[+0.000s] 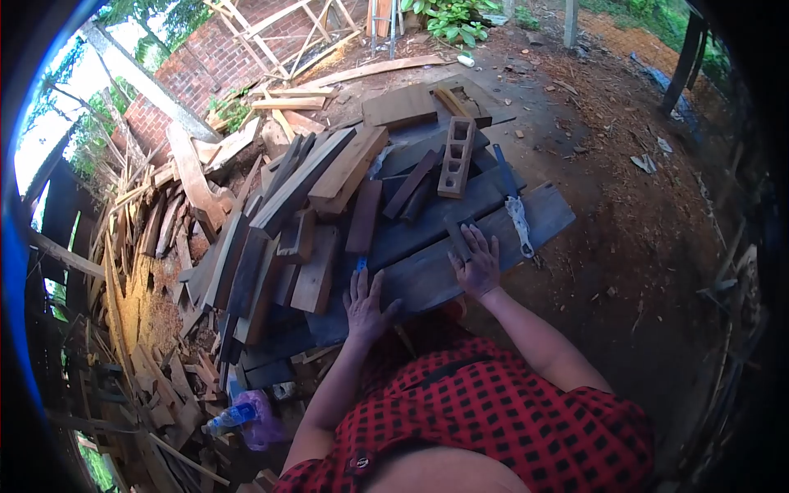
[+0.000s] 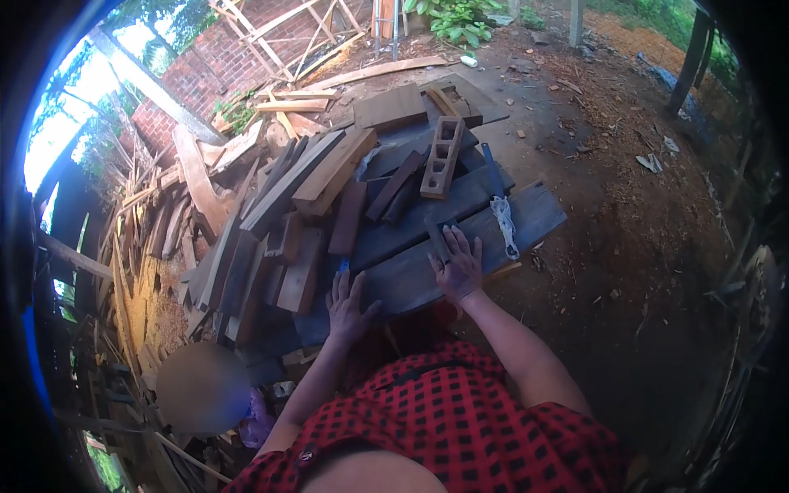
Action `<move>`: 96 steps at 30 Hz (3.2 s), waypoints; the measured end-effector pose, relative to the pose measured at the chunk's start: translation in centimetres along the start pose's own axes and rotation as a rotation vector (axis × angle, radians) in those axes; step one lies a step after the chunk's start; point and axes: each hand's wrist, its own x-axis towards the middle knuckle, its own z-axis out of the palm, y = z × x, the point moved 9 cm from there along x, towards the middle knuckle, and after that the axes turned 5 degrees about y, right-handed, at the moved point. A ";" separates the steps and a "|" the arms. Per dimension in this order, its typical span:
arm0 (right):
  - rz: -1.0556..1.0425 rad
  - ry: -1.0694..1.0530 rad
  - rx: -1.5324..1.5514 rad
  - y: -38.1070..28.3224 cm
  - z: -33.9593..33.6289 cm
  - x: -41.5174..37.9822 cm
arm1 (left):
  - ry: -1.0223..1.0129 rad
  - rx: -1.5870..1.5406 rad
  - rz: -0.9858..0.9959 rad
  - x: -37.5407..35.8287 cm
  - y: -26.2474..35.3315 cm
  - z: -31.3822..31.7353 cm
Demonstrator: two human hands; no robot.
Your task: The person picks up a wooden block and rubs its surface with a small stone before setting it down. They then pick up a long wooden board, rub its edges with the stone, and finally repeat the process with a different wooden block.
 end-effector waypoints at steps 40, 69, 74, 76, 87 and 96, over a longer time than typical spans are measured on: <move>-0.071 -0.064 0.131 0.0 -0.2 0.0 | -0.201 -0.005 -0.106 24.1 15.8 4.6; -0.044 0.065 0.530 -6.5 -6.0 3.1 | -0.048 -1.529 -0.822 -4.3 -2.3 -3.7; -0.257 -0.020 0.342 -11.7 -4.9 1.3 | 0.051 -1.619 -0.779 -4.8 -2.6 -2.8; -0.432 -0.185 0.433 -16.4 -6.2 -0.2 | 0.079 -1.631 -0.776 -5.0 -2.5 -2.0; 0.109 -0.139 0.842 -3.3 -0.6 3.8 | 0.169 -1.610 -0.865 -5.2 -3.1 -1.1; -0.603 -0.249 0.558 -18.3 -5.6 -3.7 | 0.161 -1.691 -0.881 -5.6 -3.2 0.4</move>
